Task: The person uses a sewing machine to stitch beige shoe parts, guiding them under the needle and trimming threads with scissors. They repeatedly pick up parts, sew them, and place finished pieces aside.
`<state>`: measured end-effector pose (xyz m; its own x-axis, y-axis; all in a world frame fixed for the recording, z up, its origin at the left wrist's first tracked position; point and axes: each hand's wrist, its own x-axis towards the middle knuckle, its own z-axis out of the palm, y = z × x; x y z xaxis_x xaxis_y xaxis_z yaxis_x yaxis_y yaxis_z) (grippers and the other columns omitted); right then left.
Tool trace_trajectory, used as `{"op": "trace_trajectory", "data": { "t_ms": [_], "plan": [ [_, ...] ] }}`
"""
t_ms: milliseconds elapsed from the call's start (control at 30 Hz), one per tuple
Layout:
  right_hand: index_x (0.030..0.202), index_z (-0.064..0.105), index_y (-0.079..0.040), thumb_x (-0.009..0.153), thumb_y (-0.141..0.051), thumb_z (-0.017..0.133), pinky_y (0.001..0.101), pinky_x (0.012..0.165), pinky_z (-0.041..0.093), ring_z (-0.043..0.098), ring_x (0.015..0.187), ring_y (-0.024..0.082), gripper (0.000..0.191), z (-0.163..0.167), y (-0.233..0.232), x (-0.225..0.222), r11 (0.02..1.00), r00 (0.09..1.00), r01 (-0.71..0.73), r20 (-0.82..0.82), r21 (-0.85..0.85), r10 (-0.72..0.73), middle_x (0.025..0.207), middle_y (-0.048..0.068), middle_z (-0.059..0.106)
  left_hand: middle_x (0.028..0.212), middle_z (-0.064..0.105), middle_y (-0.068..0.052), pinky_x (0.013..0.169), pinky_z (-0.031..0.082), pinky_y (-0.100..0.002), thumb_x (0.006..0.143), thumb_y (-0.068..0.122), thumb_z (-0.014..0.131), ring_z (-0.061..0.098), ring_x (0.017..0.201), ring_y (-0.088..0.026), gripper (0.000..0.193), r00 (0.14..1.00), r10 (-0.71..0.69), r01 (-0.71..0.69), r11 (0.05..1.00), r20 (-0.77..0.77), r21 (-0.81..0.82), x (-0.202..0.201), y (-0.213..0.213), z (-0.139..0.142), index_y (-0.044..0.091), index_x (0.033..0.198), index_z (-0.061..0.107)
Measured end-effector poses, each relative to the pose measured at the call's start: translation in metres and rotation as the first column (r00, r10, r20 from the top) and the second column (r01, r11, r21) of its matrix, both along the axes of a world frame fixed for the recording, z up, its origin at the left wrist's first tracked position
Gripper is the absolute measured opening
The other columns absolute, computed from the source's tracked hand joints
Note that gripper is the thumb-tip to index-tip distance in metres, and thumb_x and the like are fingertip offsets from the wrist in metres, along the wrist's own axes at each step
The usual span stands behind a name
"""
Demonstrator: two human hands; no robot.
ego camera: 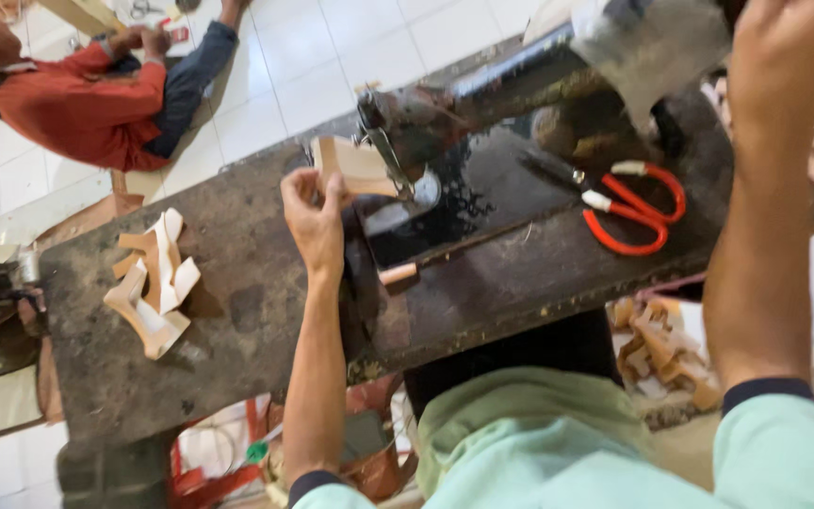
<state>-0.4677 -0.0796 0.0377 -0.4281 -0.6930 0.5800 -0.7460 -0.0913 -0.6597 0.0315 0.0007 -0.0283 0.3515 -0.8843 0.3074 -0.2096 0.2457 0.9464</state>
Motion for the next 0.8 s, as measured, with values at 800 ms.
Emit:
{"op": "trace_trajectory", "data": {
  "t_ms": [800],
  "plan": [
    [0.127,0.063,-0.01,0.098,-0.025,0.068,0.0403,0.098,0.055,0.07,0.114,0.028,0.034,-0.049,0.048,0.221,0.454,0.528,-0.769,0.047,0.451,0.848,0.12,0.014,0.072,0.148,0.04,-0.033,0.114,0.039,-0.051,0.086,0.007,0.076,0.045,0.137,-0.047,0.071,0.672,0.361,-0.242,0.932,0.647,-0.269,-0.085,0.137,0.046,-0.006,0.144,0.037]
  ]
}}
